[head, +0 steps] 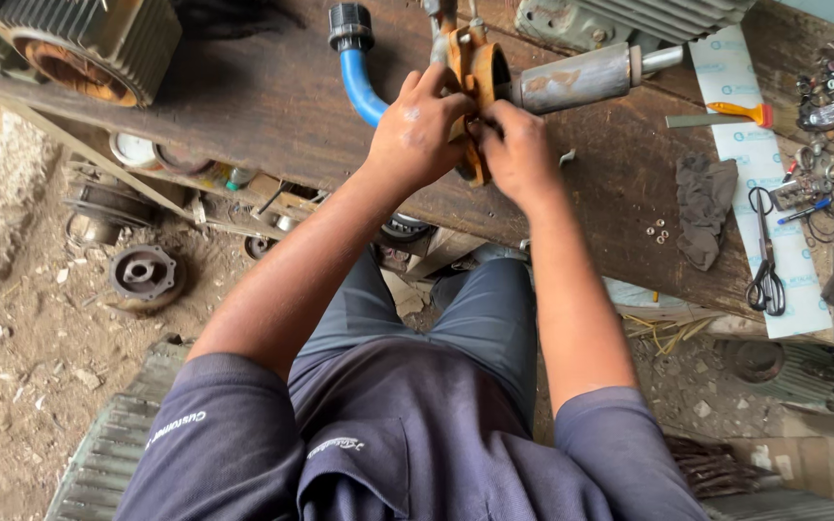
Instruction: The person works on a water pump assembly clamped to a workbench, using a wrench to loosen and tighten bolts on the pump housing while steadying the unit with the other hand. They reposition the pump, work on different bolt locations around the housing, and pick up small fasteners from the bench.
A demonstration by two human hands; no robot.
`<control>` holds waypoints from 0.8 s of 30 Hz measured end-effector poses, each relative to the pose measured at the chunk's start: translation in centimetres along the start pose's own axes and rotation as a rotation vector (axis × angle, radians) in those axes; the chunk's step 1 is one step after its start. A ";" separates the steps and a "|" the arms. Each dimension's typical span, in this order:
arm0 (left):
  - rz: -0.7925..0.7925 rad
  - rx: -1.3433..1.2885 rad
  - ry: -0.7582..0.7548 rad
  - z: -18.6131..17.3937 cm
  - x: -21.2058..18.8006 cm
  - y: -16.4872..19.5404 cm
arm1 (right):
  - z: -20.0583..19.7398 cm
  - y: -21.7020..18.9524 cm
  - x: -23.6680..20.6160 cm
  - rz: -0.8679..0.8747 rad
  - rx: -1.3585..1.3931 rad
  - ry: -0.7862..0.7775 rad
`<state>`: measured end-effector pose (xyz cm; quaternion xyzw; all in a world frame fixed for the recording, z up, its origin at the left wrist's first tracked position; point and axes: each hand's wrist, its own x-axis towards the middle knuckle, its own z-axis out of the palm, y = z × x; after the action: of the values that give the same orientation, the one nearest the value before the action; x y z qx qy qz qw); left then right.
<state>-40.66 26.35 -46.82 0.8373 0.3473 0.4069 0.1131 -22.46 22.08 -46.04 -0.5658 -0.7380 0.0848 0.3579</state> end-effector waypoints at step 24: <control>-0.134 0.099 0.045 1.6 -0.4 2.0 | -0.7 1.0 0.5 0.120 0.120 -0.046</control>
<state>-38.66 24.79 -47.12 0.8074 0.4248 0.3993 0.0908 -21.26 22.70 -45.82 -0.5842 -0.7045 0.1632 0.3684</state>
